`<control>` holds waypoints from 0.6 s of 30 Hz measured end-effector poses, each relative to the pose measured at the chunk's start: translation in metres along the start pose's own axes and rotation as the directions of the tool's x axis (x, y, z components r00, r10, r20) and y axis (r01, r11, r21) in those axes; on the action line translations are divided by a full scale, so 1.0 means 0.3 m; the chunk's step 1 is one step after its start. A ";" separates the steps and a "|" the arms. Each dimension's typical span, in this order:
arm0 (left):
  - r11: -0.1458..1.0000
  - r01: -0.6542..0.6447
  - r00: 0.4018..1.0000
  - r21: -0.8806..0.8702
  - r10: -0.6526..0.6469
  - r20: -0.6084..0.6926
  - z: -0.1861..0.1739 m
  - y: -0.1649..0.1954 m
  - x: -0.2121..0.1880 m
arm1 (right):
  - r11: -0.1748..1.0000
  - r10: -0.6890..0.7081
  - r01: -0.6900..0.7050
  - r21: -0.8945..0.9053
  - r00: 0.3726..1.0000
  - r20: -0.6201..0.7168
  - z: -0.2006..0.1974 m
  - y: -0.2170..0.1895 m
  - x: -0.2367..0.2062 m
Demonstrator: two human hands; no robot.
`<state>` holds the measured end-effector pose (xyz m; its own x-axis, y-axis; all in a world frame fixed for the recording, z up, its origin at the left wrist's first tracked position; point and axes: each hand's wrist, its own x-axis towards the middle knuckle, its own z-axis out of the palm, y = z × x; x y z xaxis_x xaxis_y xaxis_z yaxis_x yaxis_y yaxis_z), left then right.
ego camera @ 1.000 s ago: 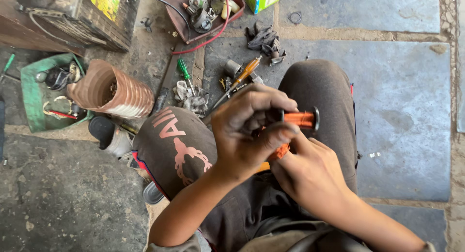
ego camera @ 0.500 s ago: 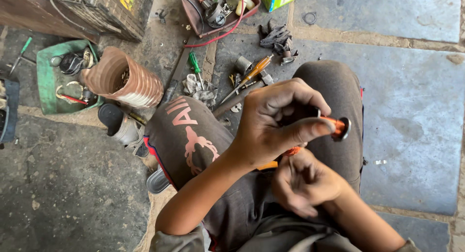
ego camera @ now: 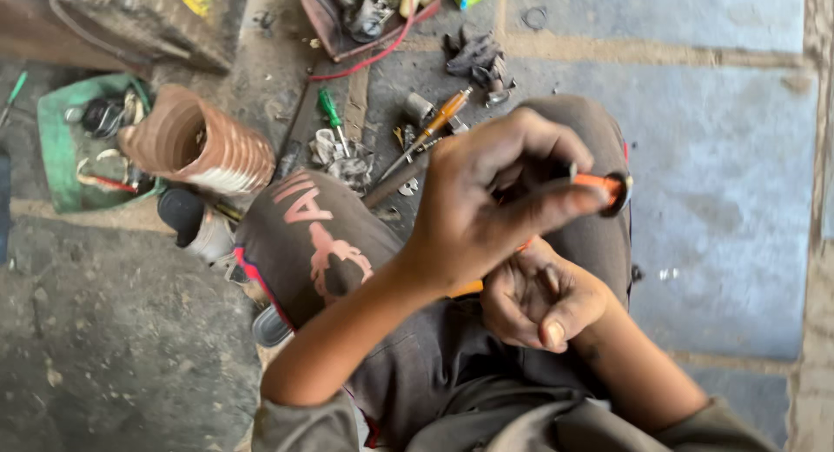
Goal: The person sits on the floor and winds copper wire from a loose bundle onto a small cylindrical bobbin. They hold the bobbin in one hand and feed the wire with the other, rotating the bobbin to build up the coil. The person occasionally adjusts the wire tension and alignment while continuing to wind.
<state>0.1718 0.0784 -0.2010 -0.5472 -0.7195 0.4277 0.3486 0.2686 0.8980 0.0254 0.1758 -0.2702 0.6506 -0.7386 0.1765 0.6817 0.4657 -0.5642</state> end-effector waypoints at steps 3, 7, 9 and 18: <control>1.000 0.022 1.000 -0.008 -0.021 0.015 -0.026 0.039 0.010 | 0.999 -0.013 0.009 -0.041 0.995 -0.103 -0.028 0.011 -0.020; 0.880 -0.167 0.986 0.445 0.156 0.062 -0.084 0.143 -0.064 | 0.978 -0.040 -0.035 -0.204 0.935 -0.352 -0.052 -0.018 -0.085; 0.905 -0.112 0.993 0.411 0.090 0.071 -0.096 0.162 -0.103 | 0.971 -0.104 -0.004 -0.241 0.894 -0.436 -0.060 -0.017 -0.108; 0.968 0.076 0.961 0.240 -0.135 0.241 -0.110 0.112 -0.158 | 0.963 -0.094 0.009 -0.269 0.948 -0.304 -0.119 -0.034 -0.113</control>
<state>0.2346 0.1002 -0.1944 -0.7564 -0.5736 0.3145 0.1128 0.3592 0.9264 -0.0156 0.1785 -0.2992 0.4511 -0.8921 -0.0251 0.5726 0.3109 -0.7586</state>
